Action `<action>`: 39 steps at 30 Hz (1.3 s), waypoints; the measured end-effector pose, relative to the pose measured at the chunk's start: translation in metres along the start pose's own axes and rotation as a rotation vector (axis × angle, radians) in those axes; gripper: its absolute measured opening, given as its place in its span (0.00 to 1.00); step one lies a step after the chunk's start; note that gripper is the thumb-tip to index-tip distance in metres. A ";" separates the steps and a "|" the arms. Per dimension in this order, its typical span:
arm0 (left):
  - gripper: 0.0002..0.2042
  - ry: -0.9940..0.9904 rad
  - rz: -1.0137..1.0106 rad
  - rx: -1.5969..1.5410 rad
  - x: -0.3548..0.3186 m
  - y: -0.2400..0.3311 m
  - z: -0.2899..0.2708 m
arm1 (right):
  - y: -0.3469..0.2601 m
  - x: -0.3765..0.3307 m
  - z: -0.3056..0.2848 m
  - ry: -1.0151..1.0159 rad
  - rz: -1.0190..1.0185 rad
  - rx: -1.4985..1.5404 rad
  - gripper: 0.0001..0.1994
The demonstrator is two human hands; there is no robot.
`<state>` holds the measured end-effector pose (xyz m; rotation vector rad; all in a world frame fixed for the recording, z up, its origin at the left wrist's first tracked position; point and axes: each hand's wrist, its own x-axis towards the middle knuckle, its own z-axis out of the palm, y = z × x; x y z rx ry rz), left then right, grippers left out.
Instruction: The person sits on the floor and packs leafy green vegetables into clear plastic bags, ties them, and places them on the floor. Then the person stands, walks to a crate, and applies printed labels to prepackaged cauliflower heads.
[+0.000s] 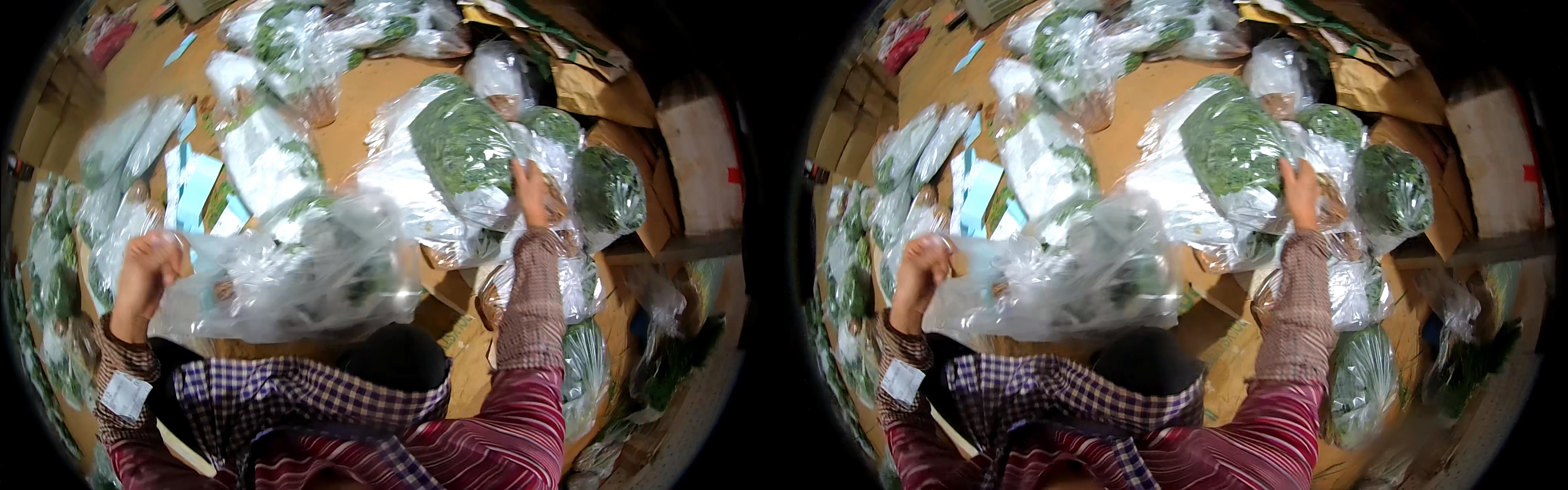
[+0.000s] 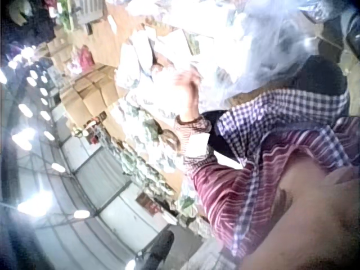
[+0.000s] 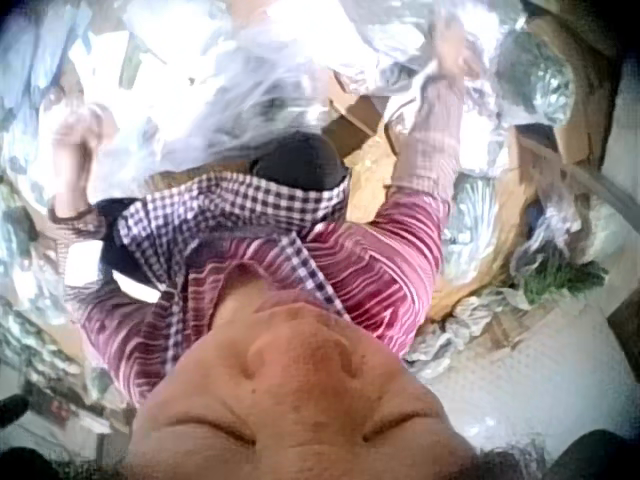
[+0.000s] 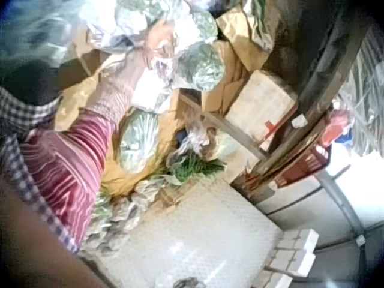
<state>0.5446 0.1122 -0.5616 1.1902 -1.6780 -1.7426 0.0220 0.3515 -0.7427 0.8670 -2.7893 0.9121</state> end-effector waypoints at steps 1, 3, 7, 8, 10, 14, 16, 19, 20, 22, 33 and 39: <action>0.08 0.018 0.043 -0.043 -0.009 0.025 0.006 | 0.004 -0.011 -0.022 0.049 -0.056 0.150 0.25; 0.04 0.062 0.417 -0.124 -0.048 0.052 -0.035 | -0.042 -0.041 -0.065 -0.025 -0.101 0.057 0.25; 0.10 0.086 0.128 -0.307 -0.036 0.051 -0.030 | -0.034 -0.056 -0.086 -0.139 0.095 0.544 0.09; 0.11 0.015 0.030 -0.308 -0.033 0.044 -0.028 | -0.044 -0.053 -0.087 -0.080 0.141 0.652 0.07; 0.13 -0.155 -0.032 -0.413 -0.029 0.033 -0.017 | -0.083 -0.038 -0.098 -0.037 0.073 0.672 0.07; 0.20 -0.227 -0.059 -0.523 -0.024 0.034 -0.020 | -0.197 -0.024 -0.136 0.041 -0.123 0.988 0.11; 0.22 -0.222 -0.092 -0.516 -0.007 0.029 -0.018 | -0.248 -0.035 -0.192 0.145 -0.253 0.776 0.12; 0.22 -0.178 -0.121 -0.447 0.005 0.026 -0.029 | -0.312 -0.068 -0.210 0.162 -0.661 0.905 0.18; 0.20 -0.172 -0.129 -0.444 0.011 0.026 -0.033 | -0.321 -0.069 -0.214 0.167 -0.926 0.813 0.21; 0.16 -0.169 -0.152 -0.436 0.026 0.021 -0.037 | -0.338 -0.073 -0.209 0.160 -1.198 0.745 0.21; 0.12 -0.101 -0.323 -0.557 0.038 -0.046 -0.147 | -0.321 -0.136 -0.050 -0.815 -0.315 0.875 0.10; 0.27 -0.473 -0.409 -0.414 0.007 -0.037 -0.103 | -0.275 -0.145 -0.015 -1.064 -0.646 0.368 0.11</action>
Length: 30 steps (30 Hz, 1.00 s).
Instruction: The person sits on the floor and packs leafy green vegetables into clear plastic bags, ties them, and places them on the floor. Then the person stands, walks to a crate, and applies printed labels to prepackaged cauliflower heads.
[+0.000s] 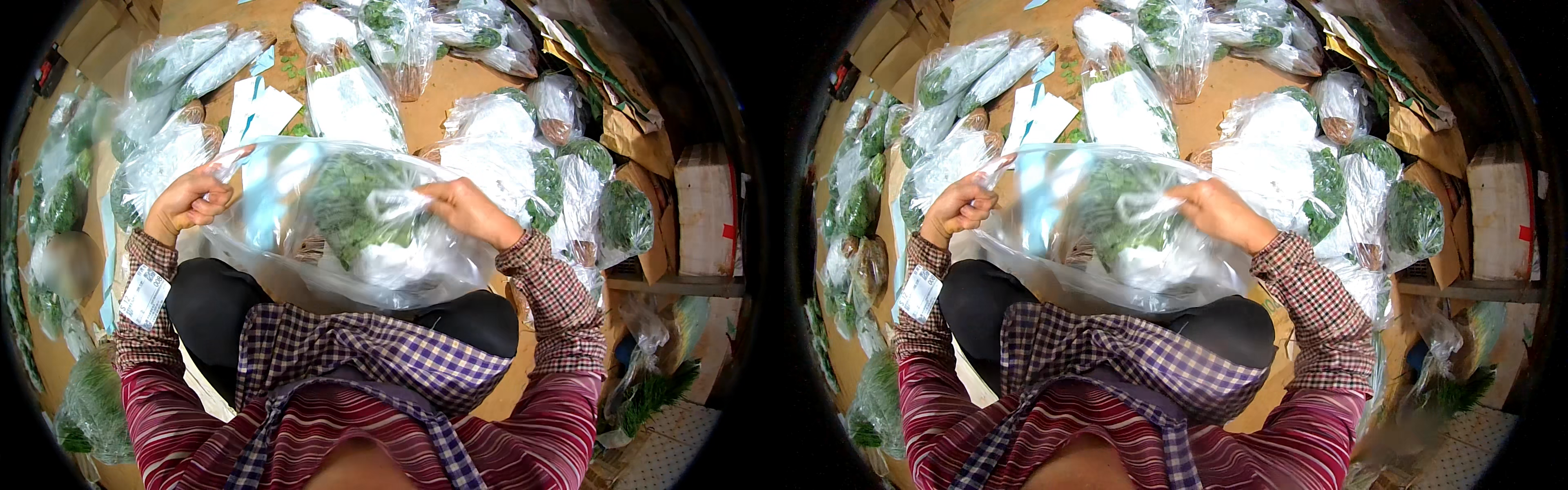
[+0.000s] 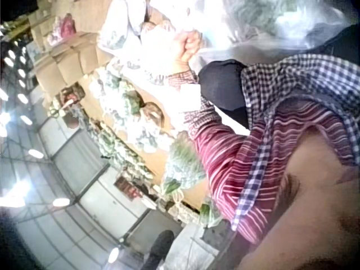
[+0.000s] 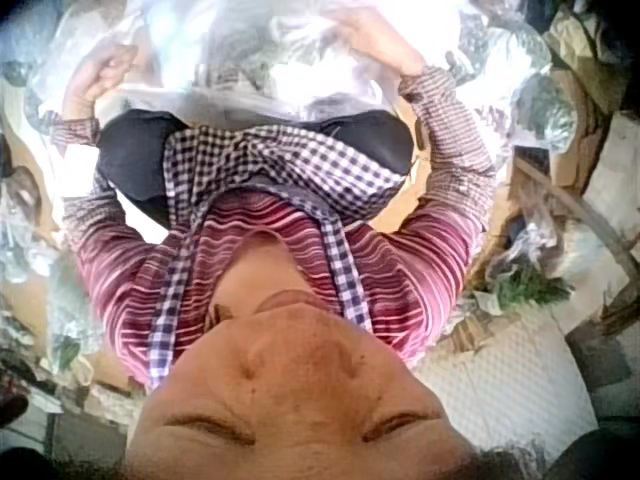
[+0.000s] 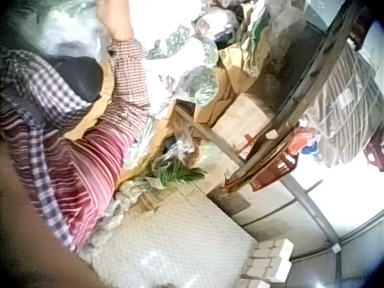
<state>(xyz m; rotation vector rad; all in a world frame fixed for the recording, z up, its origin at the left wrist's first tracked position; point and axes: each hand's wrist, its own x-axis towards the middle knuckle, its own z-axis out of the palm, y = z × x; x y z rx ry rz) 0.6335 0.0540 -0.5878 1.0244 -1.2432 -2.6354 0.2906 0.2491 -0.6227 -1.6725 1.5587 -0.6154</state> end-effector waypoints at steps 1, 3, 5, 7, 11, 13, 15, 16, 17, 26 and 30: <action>0.27 -0.007 0.028 -0.007 0.001 0.006 0.010 | -0.005 0.000 0.005 -0.079 -0.139 -0.050 0.11; 0.27 -0.024 0.109 -0.043 0.001 0.018 0.037 | -0.024 -0.002 0.011 -0.239 -0.267 -0.024 0.14; 0.26 -0.070 0.206 -0.092 0.006 0.032 0.076 | -0.014 -0.005 0.025 -0.295 -0.346 -0.109 0.14; 0.23 -0.078 0.268 -0.086 0.010 0.038 0.102 | 0.014 -0.002 0.050 -0.367 -0.250 -0.294 0.17; 0.20 0.001 0.305 -0.091 0.016 0.036 0.108 | 0.043 -0.006 0.041 -0.090 -0.188 -0.259 0.27; 0.20 0.071 0.327 -0.073 0.007 0.032 0.101 | 0.016 -0.014 0.006 0.309 -0.070 -0.532 0.32; 0.19 0.089 0.315 -0.080 0.006 0.028 0.105 | 0.032 -0.027 -0.011 0.631 0.189 -0.762 0.36; 0.19 0.085 0.324 -0.080 0.005 0.027 0.103 | 0.048 -0.035 -0.004 0.636 0.408 -0.824 0.37; 0.19 0.100 0.345 -0.084 -0.002 0.026 0.099 | 0.060 -0.042 0.002 0.581 0.535 -0.808 0.37; 0.16 -0.072 0.476 0.322 -0.018 0.027 0.074 | -0.025 -0.142 -0.066 0.635 0.110 0.836 0.07; 0.15 0.313 0.795 0.510 0.019 -0.022 -0.042 | -0.035 -0.116 -0.032 0.720 -0.011 1.222 0.07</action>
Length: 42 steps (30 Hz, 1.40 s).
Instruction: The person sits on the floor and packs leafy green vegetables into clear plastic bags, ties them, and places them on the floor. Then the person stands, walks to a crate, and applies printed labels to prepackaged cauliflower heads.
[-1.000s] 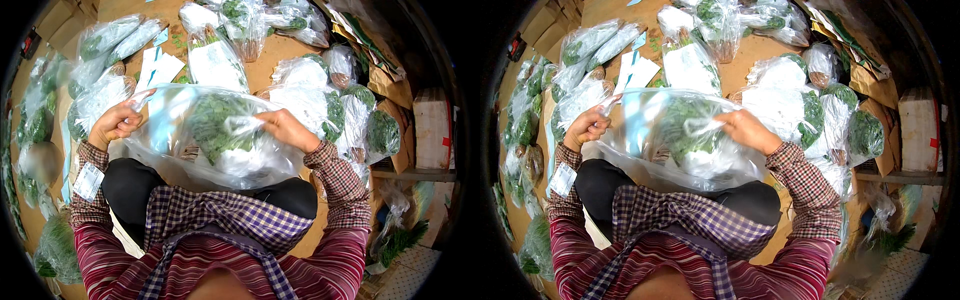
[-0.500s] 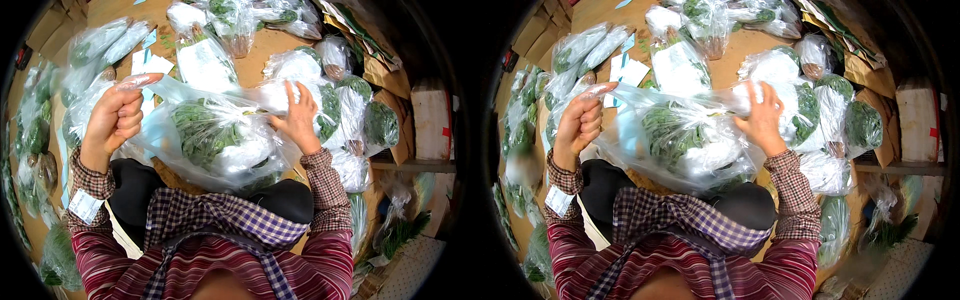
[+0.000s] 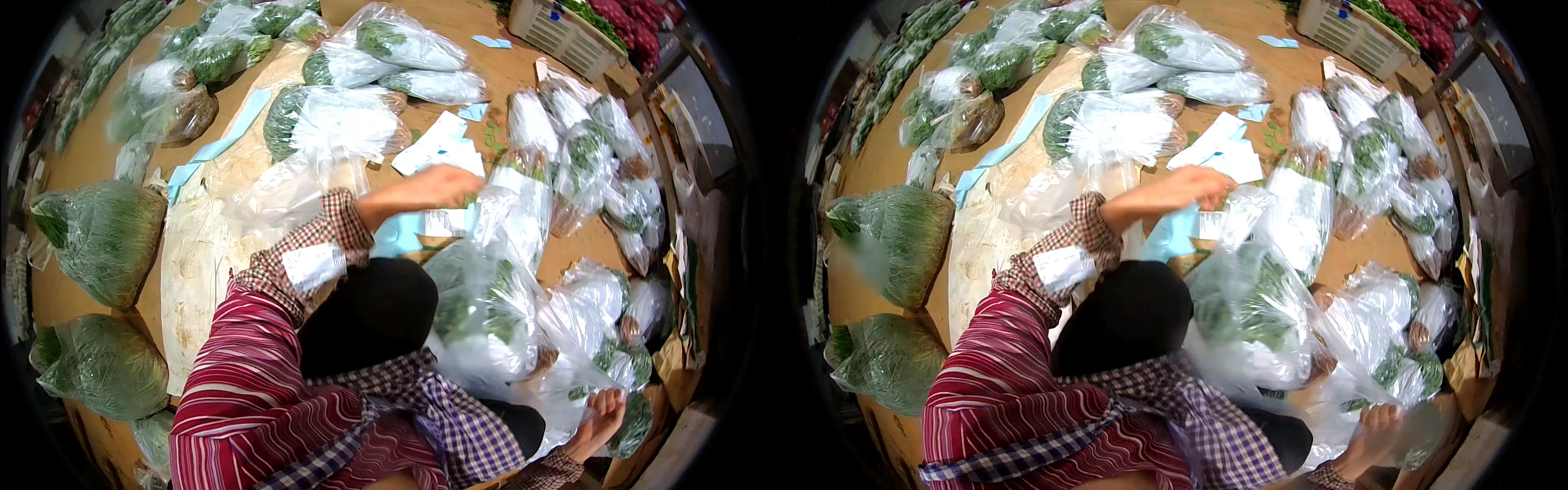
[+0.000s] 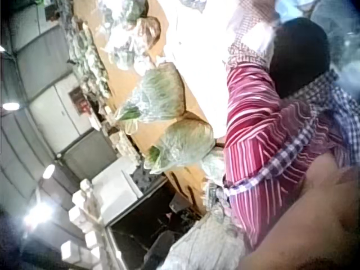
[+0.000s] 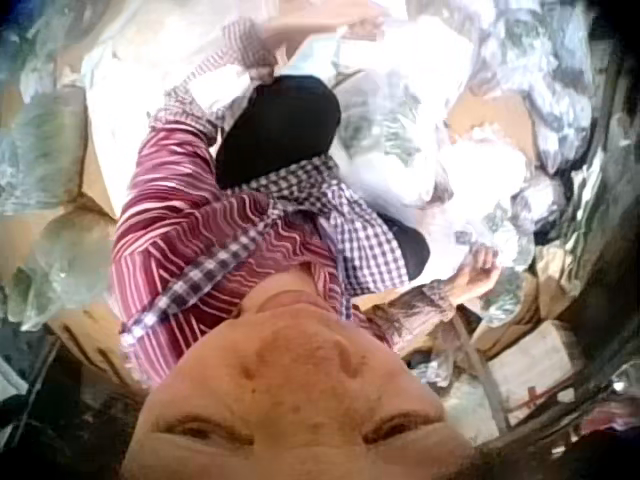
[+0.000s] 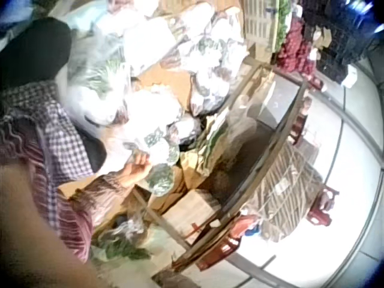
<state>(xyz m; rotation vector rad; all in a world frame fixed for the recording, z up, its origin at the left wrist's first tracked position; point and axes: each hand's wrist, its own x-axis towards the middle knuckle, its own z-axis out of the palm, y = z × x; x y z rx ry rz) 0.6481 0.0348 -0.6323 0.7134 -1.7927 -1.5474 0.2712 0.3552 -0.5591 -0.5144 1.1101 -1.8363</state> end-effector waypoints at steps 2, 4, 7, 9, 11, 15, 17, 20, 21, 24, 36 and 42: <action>0.11 0.371 -0.183 0.403 0.008 -0.046 -0.077 | 0.011 0.001 0.020 -0.050 0.051 0.016 0.04; 0.10 0.675 -0.114 0.780 -0.002 -0.082 -0.161 | 0.017 0.002 0.042 0.067 0.050 -0.010 0.04; 0.11 0.882 -0.056 1.086 -0.021 -0.128 -0.259 | 0.026 -0.002 0.054 0.236 -0.017 -0.151 0.05; 0.14 0.695 -0.046 1.277 -0.035 -0.146 -0.301 | 0.037 -0.006 0.067 0.429 -0.110 -0.305 0.04; 0.18 0.658 0.163 1.675 -0.026 -0.162 -0.292 | 0.033 -0.009 0.057 0.407 0.003 -0.186 0.02; 0.23 0.471 -0.205 1.738 -0.038 -0.203 -0.284 | 0.035 -0.012 0.058 0.392 0.071 -0.249 0.02; 0.21 0.461 -0.344 1.742 -0.046 -0.217 -0.283 | 0.042 -0.007 0.069 0.450 0.054 -0.251 0.02; 0.16 0.357 -0.568 1.605 -0.034 -0.197 -0.256 | 0.042 -0.012 0.081 0.450 0.105 -0.272 0.02; 0.15 0.313 -0.652 1.543 -0.029 -0.183 -0.248 | 0.041 -0.016 0.078 0.432 0.110 -0.299 0.02; 0.08 0.544 -0.507 1.456 -0.033 -0.165 -0.263 | 0.033 -0.019 0.061 0.251 0.089 -0.338 0.03; 0.14 0.402 0.121 0.993 0.077 0.181 -0.090 | 0.006 -0.002 0.031 0.150 0.054 -0.328 0.17; 0.13 0.092 0.479 0.283 0.105 0.264 0.032 | 0.003 -0.005 0.009 0.005 0.002 0.014 0.17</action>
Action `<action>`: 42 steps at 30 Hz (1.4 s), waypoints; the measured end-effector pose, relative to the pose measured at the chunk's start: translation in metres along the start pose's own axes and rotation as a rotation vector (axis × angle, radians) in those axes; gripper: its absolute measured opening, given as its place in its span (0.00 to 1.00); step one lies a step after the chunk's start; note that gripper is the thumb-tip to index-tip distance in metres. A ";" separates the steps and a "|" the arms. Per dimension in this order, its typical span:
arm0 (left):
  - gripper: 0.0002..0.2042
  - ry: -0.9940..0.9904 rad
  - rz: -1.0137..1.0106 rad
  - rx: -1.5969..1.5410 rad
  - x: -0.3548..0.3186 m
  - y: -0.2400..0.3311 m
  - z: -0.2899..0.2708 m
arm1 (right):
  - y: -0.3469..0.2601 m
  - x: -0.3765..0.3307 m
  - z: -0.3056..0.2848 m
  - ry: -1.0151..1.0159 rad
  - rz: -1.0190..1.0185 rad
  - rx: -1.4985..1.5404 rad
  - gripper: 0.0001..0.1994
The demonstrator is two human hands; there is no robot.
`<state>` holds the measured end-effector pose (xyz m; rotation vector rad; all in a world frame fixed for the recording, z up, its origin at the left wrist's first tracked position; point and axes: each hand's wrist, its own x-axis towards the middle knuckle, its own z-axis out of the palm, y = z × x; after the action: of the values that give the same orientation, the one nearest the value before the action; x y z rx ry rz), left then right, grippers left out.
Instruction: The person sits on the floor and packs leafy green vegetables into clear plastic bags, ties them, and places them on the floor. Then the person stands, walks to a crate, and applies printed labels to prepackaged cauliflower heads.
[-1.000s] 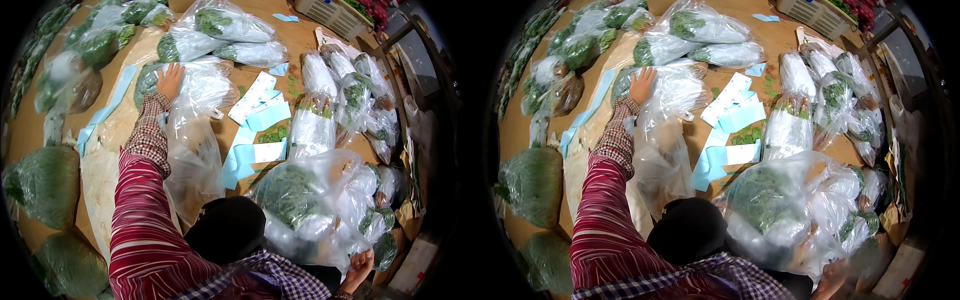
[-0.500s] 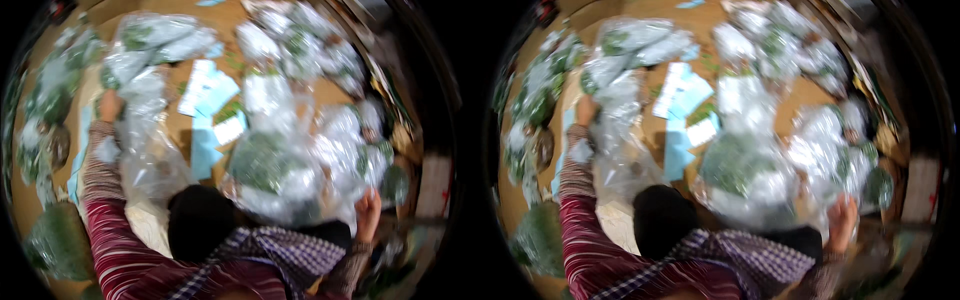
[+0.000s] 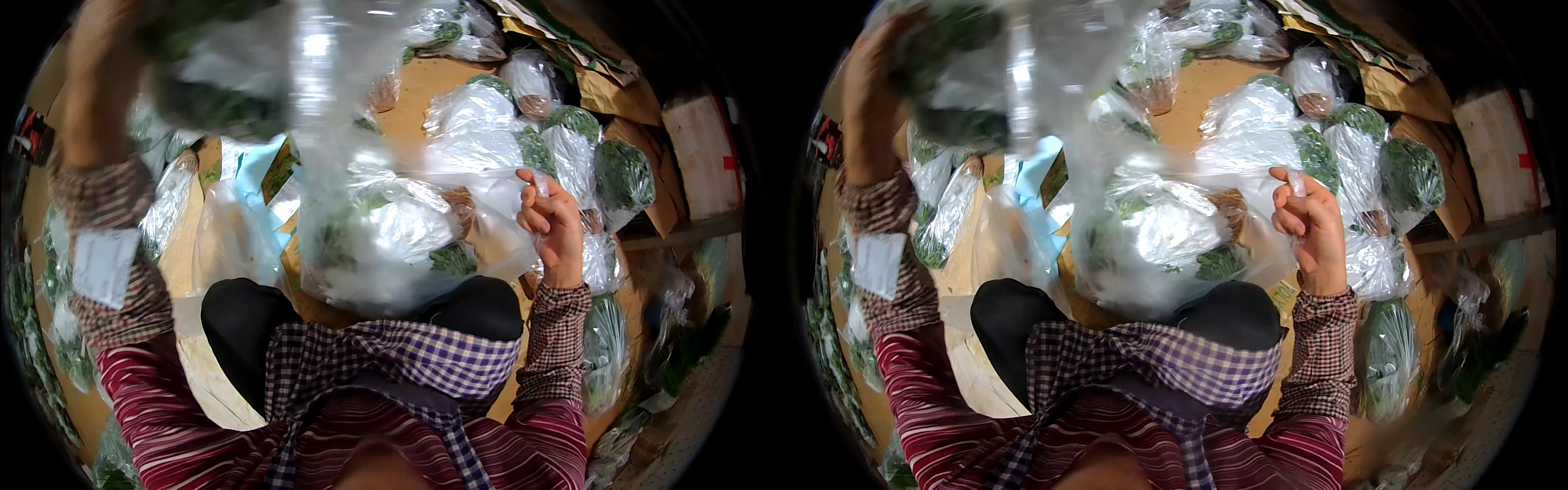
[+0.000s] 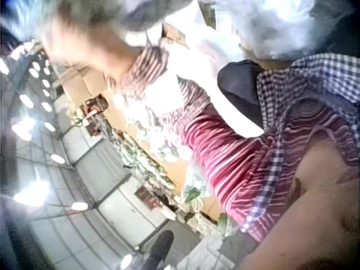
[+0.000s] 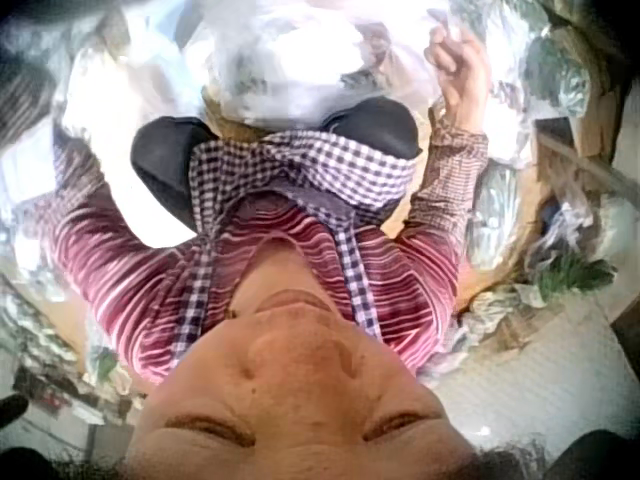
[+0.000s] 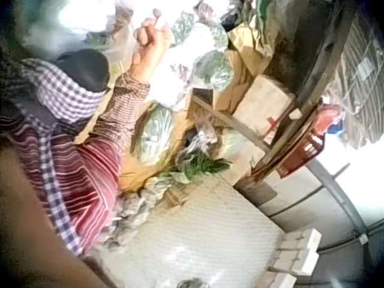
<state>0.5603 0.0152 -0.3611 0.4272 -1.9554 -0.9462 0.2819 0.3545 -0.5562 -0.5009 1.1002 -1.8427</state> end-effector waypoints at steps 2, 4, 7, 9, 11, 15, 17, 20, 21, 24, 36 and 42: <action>0.11 0.018 0.070 -0.192 -0.002 -0.010 0.105 | -0.003 -0.009 -0.021 0.056 -0.010 0.041 0.16; 0.10 -0.169 0.035 -0.187 -0.020 -0.007 0.172 | 0.000 -0.014 -0.045 -0.037 -0.003 0.248 0.16; 0.09 -0.499 -0.169 -0.258 -0.056 -0.042 0.227 | 0.014 -0.018 -0.088 0.040 -0.010 0.452 0.13; 0.09 -0.797 -0.198 -0.174 -0.083 -0.054 0.233 | 0.013 -0.033 -0.079 0.542 -0.007 0.388 0.12; 0.09 -1.085 -0.181 -0.107 -0.106 -0.080 0.228 | 0.019 -0.037 -0.102 0.605 -0.066 0.316 0.13; 0.04 -1.479 0.007 0.415 -0.129 -0.093 0.231 | 0.011 -0.039 -0.101 0.112 0.062 0.357 0.16; 0.02 -1.410 0.252 0.530 -0.153 -0.085 0.247 | 0.002 -0.029 -0.065 0.109 0.008 0.260 0.16; 0.02 -1.122 0.644 0.356 -0.197 -0.085 0.264 | -0.004 -0.020 -0.034 -0.068 -0.086 0.210 0.18; 0.04 -1.133 0.676 0.279 -0.202 -0.084 0.263 | -0.004 -0.019 -0.042 0.011 -0.129 0.248 0.19; 0.06 -1.218 0.703 0.089 -0.218 -0.098 0.275 | 0.007 -0.009 -0.085 0.133 -0.233 0.432 0.22; 0.29 -0.408 0.244 1.317 -0.176 -0.135 0.205 | -0.002 0.001 -0.018 -0.088 -0.133 0.080 0.22; 0.14 -0.624 -0.890 0.866 -0.189 -0.141 0.082 | -0.004 -0.017 -0.034 0.063 -0.046 -0.033 0.22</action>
<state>0.5835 0.0771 -0.6018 1.7756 -2.7617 -0.7146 0.2644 0.3861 -0.5686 -0.4934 1.1716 -1.8942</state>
